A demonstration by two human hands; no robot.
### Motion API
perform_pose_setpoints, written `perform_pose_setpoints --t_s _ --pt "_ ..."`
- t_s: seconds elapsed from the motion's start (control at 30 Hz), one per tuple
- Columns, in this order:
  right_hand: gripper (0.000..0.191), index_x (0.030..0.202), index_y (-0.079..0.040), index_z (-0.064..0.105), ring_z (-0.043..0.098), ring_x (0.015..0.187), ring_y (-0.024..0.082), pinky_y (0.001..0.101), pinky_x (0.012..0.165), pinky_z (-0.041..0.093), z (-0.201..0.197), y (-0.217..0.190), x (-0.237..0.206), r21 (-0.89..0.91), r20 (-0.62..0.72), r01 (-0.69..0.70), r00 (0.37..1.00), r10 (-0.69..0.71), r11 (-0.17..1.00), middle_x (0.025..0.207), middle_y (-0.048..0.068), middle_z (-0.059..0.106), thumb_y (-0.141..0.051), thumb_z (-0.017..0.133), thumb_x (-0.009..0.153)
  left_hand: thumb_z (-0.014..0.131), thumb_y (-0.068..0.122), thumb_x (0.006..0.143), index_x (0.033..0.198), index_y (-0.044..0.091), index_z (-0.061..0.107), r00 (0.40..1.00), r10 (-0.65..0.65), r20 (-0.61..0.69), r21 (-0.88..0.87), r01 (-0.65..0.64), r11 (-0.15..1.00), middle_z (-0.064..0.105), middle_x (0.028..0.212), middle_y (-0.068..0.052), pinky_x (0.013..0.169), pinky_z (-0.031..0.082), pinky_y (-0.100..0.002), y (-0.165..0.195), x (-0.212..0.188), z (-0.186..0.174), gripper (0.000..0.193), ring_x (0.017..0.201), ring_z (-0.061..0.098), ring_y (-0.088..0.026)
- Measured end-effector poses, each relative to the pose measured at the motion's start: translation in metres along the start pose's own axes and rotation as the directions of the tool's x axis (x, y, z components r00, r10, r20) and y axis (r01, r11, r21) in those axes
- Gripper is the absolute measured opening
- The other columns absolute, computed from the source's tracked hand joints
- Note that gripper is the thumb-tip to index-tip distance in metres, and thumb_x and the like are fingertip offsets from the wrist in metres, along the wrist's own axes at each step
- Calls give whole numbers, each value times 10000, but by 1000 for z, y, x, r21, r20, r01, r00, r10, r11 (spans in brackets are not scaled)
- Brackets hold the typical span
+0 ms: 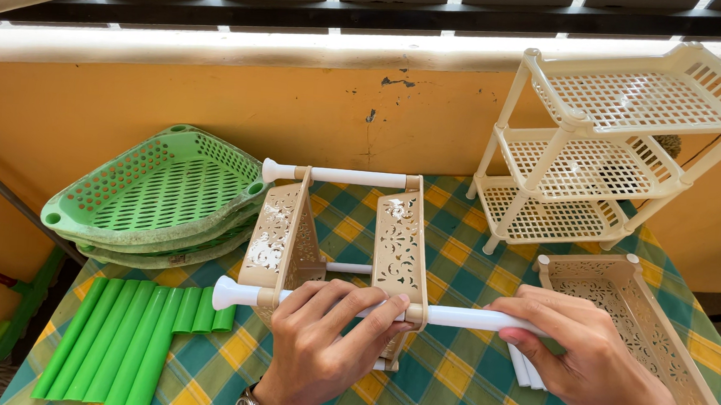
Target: The person assembles a plastic storage rack on a table, inserting white plastic tubes into the beige perforated side panels and pressing each tube into place by hand, working around the frame one connector at a time.
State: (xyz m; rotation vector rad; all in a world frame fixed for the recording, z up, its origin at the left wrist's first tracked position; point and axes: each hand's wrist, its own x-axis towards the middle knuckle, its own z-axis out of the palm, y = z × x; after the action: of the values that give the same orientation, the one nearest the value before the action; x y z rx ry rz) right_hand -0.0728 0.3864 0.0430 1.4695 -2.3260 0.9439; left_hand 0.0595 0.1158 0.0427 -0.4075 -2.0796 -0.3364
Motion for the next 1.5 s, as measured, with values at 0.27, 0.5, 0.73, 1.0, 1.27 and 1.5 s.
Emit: perform_pose_setpoints --t_s 0.27,0.5,0.73,1.0,1.27,1.5 --pt "300 1060 -46 715 752 809 247 339 696 607 6 4 -4 10 -95 84 992 -82 996 937 95 767 -141 799 789 857 218 837 1056 147 761 1000 -4 1 3 4 1000 729 928 24 694 521 -351 0 -1 1 249 821 697 -174" --pt "319 1083 -51 723 745 821 250 346 697 607 7 4 -7 -4 -92 68 993 -68 998 925 93 757 -138 802 786 857 217 833 1042 142 762 1000 -13 8 -10 13 1000 729 922 23 691 521 -352 0 0 0 242 811 694 -175" --pt "347 1073 -39 661 746 884 254 357 746 607 10 17 -12 80 -80 117 991 -111 990 992 102 730 -52 813 760 865 208 825 1041 137 759 1000 -21 5 -29 21 999 726 916 25 684 512 -350 0 1 0 250 817 700 -173" --pt "375 1107 -23 663 733 861 245 353 733 598 7 9 -13 96 -98 107 990 -97 990 958 95 727 -27 804 759 864 209 826 1046 134 760 1000 -27 -6 -39 27 999 723 896 19 670 511 -354 1 1 0 254 797 701 -184" --pt "335 1051 -44 695 693 852 228 339 706 578 -2 -16 1 19 -125 123 985 -120 992 944 69 696 -52 840 750 869 204 810 1018 119 768 1000 -7 -16 -16 7 1000 719 877 9 679 521 -355 1 2 2 247 782 696 -199" --pt "317 982 -77 776 636 828 242 343 669 539 -6 -41 -7 -161 -264 24 962 -67 987 848 45 660 -56 873 681 870 174 792 1001 121 780 1000 6 -29 -5 -6 1000 730 856 2 650 520 -330 1 4 6 234 751 707 -184"
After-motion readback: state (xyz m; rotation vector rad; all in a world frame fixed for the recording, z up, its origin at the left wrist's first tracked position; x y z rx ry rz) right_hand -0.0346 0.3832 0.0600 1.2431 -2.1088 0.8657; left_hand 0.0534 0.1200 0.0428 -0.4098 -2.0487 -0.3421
